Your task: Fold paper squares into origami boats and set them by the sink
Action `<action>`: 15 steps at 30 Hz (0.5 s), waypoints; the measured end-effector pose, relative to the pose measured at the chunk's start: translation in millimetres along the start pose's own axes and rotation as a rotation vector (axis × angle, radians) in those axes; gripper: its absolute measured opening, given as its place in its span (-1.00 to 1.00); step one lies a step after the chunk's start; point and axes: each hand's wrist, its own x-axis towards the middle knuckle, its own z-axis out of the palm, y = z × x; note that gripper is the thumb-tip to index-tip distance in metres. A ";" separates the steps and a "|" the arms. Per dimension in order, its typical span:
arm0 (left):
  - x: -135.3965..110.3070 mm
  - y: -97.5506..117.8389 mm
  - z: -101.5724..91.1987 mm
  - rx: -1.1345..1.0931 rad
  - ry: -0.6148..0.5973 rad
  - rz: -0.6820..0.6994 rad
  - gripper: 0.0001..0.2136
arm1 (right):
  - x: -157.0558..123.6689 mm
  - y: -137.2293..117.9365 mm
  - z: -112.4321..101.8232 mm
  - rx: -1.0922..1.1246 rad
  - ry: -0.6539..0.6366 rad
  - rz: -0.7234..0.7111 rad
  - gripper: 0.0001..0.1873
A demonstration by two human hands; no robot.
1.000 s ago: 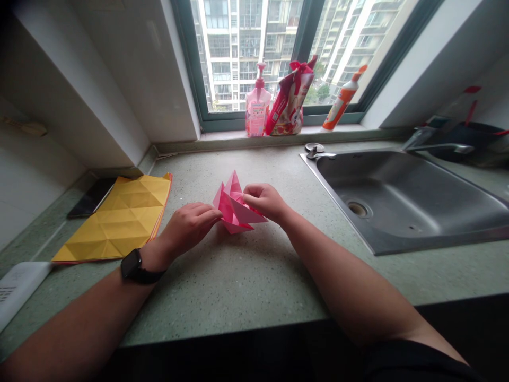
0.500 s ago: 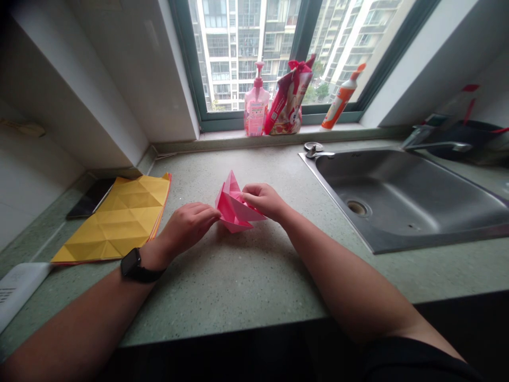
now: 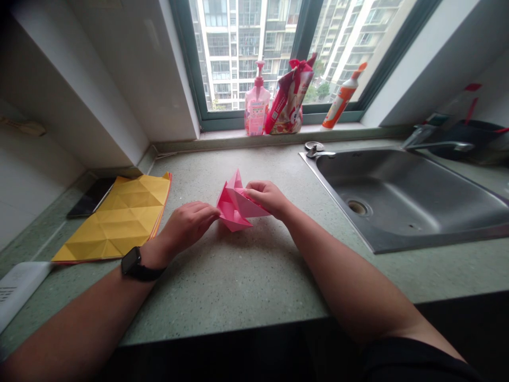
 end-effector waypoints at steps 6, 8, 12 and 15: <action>-0.1 0.0 -0.3 0.013 0.000 -0.007 -0.74 | 0.1 0.0 -0.4 0.003 0.009 -0.005 -0.60; -0.5 -0.2 -0.1 0.014 0.000 -0.006 -0.74 | -0.1 0.1 0.2 0.014 0.003 -0.009 -0.60; -0.5 -0.5 0.3 0.005 -0.002 -0.003 -0.73 | 0.0 1.5 1.0 0.018 -0.005 -0.025 -0.60; 0.2 -0.5 0.4 -0.002 -0.004 -0.005 -0.72 | 0.5 2.8 0.7 0.005 -0.016 -0.033 -0.60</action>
